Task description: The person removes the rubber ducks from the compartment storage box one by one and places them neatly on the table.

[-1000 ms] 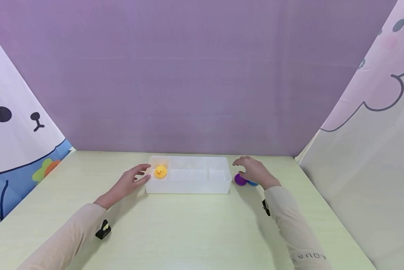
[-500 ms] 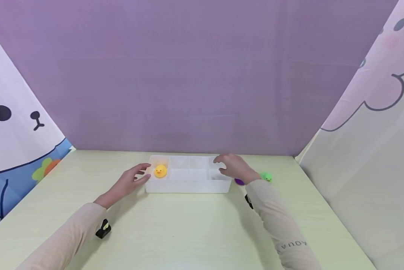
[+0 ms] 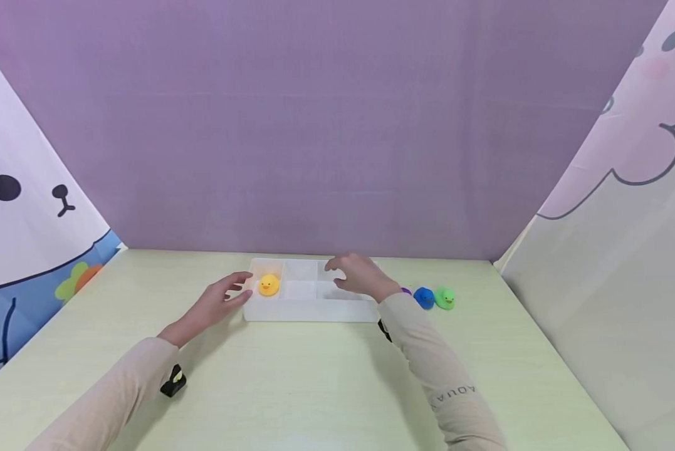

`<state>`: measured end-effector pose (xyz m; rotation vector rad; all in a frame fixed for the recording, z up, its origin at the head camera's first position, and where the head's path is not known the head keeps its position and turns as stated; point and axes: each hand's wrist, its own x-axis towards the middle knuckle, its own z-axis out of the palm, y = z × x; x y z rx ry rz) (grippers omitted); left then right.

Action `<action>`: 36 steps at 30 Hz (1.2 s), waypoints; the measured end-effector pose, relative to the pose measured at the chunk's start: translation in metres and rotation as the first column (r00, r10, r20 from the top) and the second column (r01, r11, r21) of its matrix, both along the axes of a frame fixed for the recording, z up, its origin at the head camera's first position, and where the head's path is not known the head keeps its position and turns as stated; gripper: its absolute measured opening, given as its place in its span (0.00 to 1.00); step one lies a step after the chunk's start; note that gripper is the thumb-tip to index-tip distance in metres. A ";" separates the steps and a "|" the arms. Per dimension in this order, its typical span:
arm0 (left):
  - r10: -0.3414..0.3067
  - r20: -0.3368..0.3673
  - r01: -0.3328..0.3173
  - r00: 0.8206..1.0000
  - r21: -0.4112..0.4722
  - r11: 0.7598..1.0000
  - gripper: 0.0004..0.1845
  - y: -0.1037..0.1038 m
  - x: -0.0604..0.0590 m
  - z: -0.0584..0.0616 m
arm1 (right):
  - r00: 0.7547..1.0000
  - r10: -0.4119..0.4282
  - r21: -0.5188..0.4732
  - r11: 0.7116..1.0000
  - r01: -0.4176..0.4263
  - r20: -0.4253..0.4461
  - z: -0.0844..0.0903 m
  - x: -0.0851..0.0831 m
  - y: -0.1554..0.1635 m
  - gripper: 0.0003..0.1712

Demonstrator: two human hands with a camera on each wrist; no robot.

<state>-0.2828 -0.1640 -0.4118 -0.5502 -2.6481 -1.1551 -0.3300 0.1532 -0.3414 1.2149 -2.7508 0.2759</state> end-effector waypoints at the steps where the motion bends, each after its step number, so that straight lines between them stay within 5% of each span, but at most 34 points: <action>1: -0.001 0.001 0.001 1.000 0.002 1.000 0.25 0.000 0.000 0.000 | 1.000 0.002 0.001 1.000 -0.002 0.007 0.000 0.000 -0.004 0.16; 23: 0.010 0.014 -0.010 1.000 -0.009 1.000 0.24 0.001 -0.001 0.001 | 0.999 0.046 0.069 0.997 -0.047 0.020 -0.008 -0.005 -0.081 0.17; 36: 0.007 0.029 -0.007 1.000 -0.012 1.000 0.24 0.001 -0.002 0.001 | 0.995 0.028 0.018 0.999 -0.030 0.094 -0.006 -0.014 -0.113 0.18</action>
